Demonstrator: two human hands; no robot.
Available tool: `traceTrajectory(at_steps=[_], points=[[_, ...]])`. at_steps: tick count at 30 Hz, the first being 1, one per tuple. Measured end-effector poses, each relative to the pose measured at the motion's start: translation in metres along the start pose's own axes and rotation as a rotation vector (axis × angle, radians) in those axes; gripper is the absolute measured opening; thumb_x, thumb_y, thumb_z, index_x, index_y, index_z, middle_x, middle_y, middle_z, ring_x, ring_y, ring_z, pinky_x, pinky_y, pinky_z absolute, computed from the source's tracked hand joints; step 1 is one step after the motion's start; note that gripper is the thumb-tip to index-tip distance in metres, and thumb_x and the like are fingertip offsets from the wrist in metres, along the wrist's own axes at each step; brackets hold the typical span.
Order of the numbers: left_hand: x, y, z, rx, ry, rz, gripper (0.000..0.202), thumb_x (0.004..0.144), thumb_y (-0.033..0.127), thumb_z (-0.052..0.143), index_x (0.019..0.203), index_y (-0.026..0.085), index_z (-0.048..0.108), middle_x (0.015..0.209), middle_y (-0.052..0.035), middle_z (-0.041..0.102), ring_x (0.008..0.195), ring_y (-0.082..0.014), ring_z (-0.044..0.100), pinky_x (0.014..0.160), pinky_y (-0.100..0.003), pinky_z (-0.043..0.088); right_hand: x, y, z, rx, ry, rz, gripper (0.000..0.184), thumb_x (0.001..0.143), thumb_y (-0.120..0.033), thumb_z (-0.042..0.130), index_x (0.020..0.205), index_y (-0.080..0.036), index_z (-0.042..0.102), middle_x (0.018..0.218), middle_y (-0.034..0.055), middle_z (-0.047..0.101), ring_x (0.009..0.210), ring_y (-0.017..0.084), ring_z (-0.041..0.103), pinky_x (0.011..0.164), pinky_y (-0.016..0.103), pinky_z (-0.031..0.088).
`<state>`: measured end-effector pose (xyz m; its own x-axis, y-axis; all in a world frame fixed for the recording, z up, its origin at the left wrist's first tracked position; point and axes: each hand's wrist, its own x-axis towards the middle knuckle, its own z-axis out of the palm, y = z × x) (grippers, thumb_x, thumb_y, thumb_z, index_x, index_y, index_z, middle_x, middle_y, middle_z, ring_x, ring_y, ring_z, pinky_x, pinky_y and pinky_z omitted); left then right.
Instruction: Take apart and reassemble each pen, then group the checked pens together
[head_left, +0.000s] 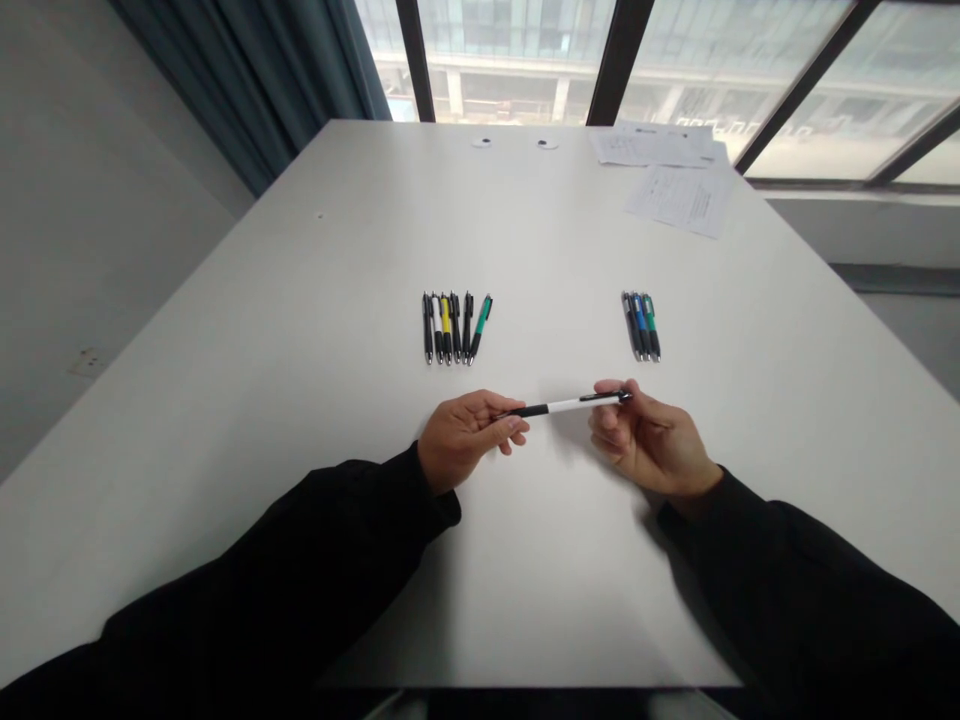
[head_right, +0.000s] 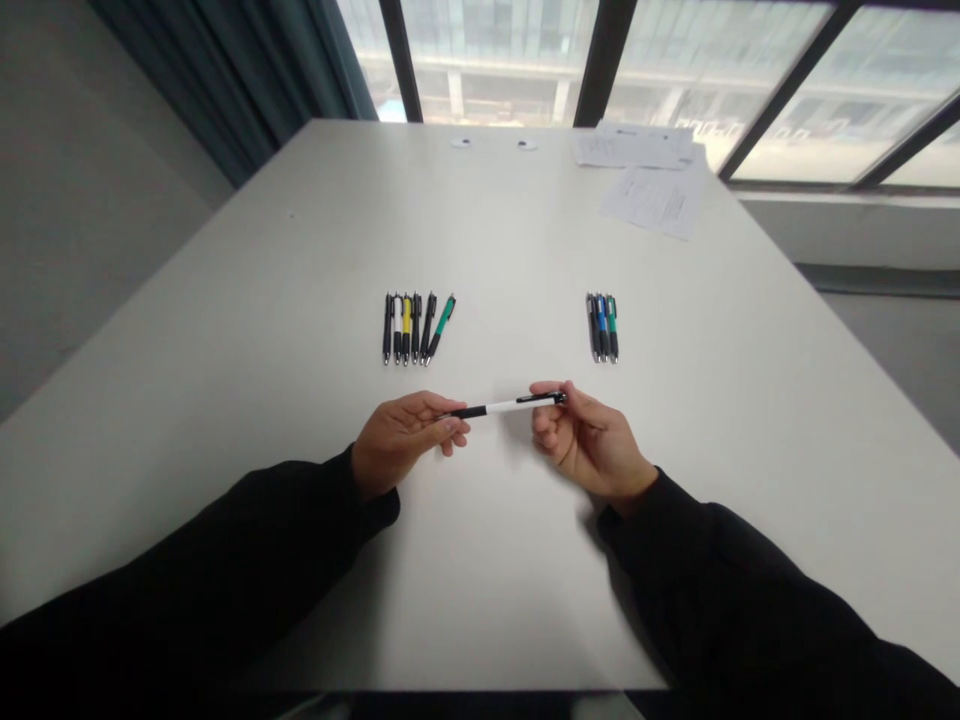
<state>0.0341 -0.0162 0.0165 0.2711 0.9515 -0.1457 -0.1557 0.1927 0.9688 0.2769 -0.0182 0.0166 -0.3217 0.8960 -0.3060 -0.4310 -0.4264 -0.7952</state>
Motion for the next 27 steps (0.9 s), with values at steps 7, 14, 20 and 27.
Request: traceTrajectory(at_steps=[7,14,20,27], points=[[0.0,-0.001,-0.001,0.004,-0.008,-0.026,0.033,0.071,0.031,0.08,0.093,0.009,0.07,0.075,-0.0088,0.075,0.062,-0.0154,0.068,0.052,-0.024,0.052,0.0,0.002,-0.001,-0.026,0.081,-0.02,0.028,0.087,-0.049,0.058,0.096,-0.024,0.069,0.068,0.0034,0.062,0.053,0.015,0.049,0.051,0.03,0.04],[0.001,-0.006,-0.002,0.023,-0.028,-0.033,0.033,0.073,0.032,0.079,0.094,0.009,0.068,0.077,-0.0095,0.075,0.062,-0.0149,0.068,0.052,-0.024,0.052,0.002,0.002,0.002,0.036,0.045,-0.041,0.029,0.089,-0.048,0.057,0.096,-0.023,0.071,0.064,0.0017,0.061,0.05,0.012,0.049,0.049,0.027,0.04],[0.001,-0.006,-0.002,0.021,-0.049,-0.048,0.032,0.072,0.032,0.08,0.091,0.01,0.067,0.077,-0.0088,0.075,0.062,-0.0137,0.067,0.053,-0.023,0.051,0.002,0.0,0.004,-0.029,0.025,-0.057,0.021,0.087,-0.044,0.061,0.092,-0.024,0.067,0.06,-0.0008,0.056,0.048,0.013,0.044,0.047,0.028,0.039],[0.001,-0.017,0.0,0.091,0.127,0.128,0.03,0.073,0.033,0.079,0.089,0.014,0.063,0.077,-0.0057,0.073,0.067,-0.0155,0.069,0.058,-0.025,0.054,0.008,0.013,0.019,0.049,0.014,-0.029,0.054,0.083,-0.07,0.056,0.096,-0.018,0.065,0.074,0.0042,0.07,0.052,0.012,0.059,0.05,0.024,0.048]])
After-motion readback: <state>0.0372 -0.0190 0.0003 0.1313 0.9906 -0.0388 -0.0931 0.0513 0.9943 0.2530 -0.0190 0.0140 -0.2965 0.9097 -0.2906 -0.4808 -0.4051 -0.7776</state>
